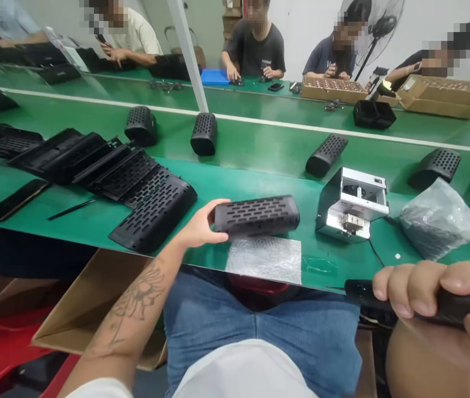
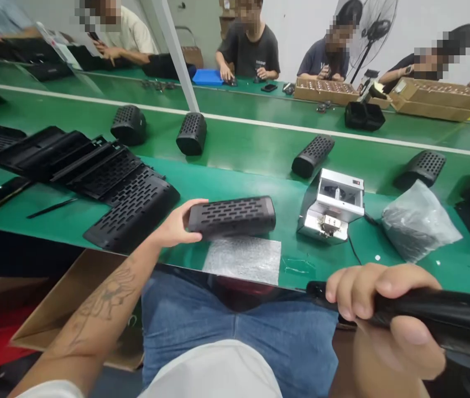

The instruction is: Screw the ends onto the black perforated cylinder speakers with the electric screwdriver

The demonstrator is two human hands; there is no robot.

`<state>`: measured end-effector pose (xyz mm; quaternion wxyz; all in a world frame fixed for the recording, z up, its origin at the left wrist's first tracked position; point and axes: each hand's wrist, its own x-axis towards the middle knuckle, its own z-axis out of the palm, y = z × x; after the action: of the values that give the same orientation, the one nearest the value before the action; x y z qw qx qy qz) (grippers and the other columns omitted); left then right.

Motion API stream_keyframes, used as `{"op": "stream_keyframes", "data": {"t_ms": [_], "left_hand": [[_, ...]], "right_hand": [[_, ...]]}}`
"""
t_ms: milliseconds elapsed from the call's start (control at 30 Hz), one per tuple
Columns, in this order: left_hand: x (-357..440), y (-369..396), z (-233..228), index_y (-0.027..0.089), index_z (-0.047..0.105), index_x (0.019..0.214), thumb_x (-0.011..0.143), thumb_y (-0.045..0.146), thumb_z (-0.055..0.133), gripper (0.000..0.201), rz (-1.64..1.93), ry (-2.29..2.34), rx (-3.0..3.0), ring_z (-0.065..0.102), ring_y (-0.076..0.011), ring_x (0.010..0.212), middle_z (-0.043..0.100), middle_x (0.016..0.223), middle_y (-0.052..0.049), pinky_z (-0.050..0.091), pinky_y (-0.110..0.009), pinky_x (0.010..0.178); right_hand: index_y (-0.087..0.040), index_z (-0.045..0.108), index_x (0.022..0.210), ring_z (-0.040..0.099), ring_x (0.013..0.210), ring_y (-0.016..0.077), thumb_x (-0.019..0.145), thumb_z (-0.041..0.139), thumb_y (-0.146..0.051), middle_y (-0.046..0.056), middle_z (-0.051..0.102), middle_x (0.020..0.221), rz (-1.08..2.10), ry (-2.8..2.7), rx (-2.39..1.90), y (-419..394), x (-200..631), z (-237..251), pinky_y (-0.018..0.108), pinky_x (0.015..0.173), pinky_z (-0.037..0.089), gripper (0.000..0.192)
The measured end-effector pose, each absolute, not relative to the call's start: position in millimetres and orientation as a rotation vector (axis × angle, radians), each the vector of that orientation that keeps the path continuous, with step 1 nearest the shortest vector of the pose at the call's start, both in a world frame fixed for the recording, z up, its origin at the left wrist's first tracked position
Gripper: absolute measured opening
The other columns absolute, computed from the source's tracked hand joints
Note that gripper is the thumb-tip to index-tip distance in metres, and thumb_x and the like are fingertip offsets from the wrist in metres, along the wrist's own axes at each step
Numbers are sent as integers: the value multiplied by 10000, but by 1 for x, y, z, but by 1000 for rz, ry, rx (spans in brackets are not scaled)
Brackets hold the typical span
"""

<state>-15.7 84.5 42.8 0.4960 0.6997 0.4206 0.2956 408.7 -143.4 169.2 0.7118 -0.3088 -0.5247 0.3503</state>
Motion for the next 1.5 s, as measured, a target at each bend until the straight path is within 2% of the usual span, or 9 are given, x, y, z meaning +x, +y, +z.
{"op": "stream_keyframes", "data": {"t_ms": [167, 333, 500, 633, 733, 933, 1267, 1500], "left_hand": [[-30, 36, 22, 265, 618, 1740, 733, 496, 1069, 1128, 531, 921, 1718, 854, -408, 1483, 798, 1654, -149, 719, -545, 1299], [-23, 31, 18, 275, 560, 1778, 758, 442, 1061, 1149, 521, 866, 1723, 820, -401, 1549, 779, 1678, -146, 667, -540, 1372], [-22, 29, 17, 299, 555, 1793, 757, 439, 1054, 1158, 526, 860, 1740, 836, -405, 1521, 792, 1659, -138, 690, -550, 1340], [-21, 26, 15, 306, 570, 1808, 758, 505, 1049, 1170, 532, 879, 1776, 840, -404, 1520, 792, 1668, -132, 704, -531, 1330], [-21, 26, 16, 310, 590, 1809, 756, 527, 1043, 1167, 533, 890, 1815, 832, -403, 1534, 786, 1691, -123, 694, -504, 1344], [-19, 25, 22, 309, 593, 1802, 759, 515, 1023, 1146, 504, 908, 1856, 808, -412, 1548, 759, 1734, -112, 680, -514, 1357], [-16, 24, 24, 316, 609, 1796, 728, 514, 1037, 1167, 503, 931, 1853, 809, -420, 1546, 762, 1738, -103, 662, -519, 1378], [-16, 24, 25, 311, 612, 1798, 724, 491, 1025, 1164, 513, 936, 1863, 811, -417, 1530, 773, 1720, -93, 656, -521, 1380]], "right_hand": [[-281, 929, 1119, 647, 451, 176, 1017, 1043, -469, -31, 764, 658, 745, -1177, -656, -123, 367, 171, 371, 515, 647, 242], [-289, 905, 1084, 687, 471, 164, 1000, 1070, -472, -55, 779, 675, 728, -1212, -663, -98, 345, 157, 345, 552, 686, 261], [-294, 879, 1033, 705, 473, 166, 990, 1078, -502, -57, 790, 668, 749, -1244, -714, -83, 342, 153, 339, 558, 700, 291], [-296, 813, 962, 668, 444, 163, 1004, 1060, -532, -68, 753, 634, 781, -1286, -766, -77, 339, 152, 340, 531, 683, 344], [-298, 789, 976, 636, 433, 149, 1032, 1040, -469, -76, 732, 632, 800, -1340, -750, -76, 336, 150, 325, 519, 664, 309], [-301, 817, 1028, 654, 459, 141, 1066, 994, -362, -78, 723, 648, 906, -1428, -699, -75, 339, 151, 310, 557, 677, 190], [-295, 801, 996, 605, 430, 135, 1056, 987, -342, -78, 697, 616, 945, -1437, -671, -75, 338, 149, 300, 525, 631, 202], [-303, 820, 1034, 607, 449, 155, 1042, 990, -304, -66, 717, 638, 946, -1463, -675, -76, 338, 142, 340, 540, 620, 170]]}}
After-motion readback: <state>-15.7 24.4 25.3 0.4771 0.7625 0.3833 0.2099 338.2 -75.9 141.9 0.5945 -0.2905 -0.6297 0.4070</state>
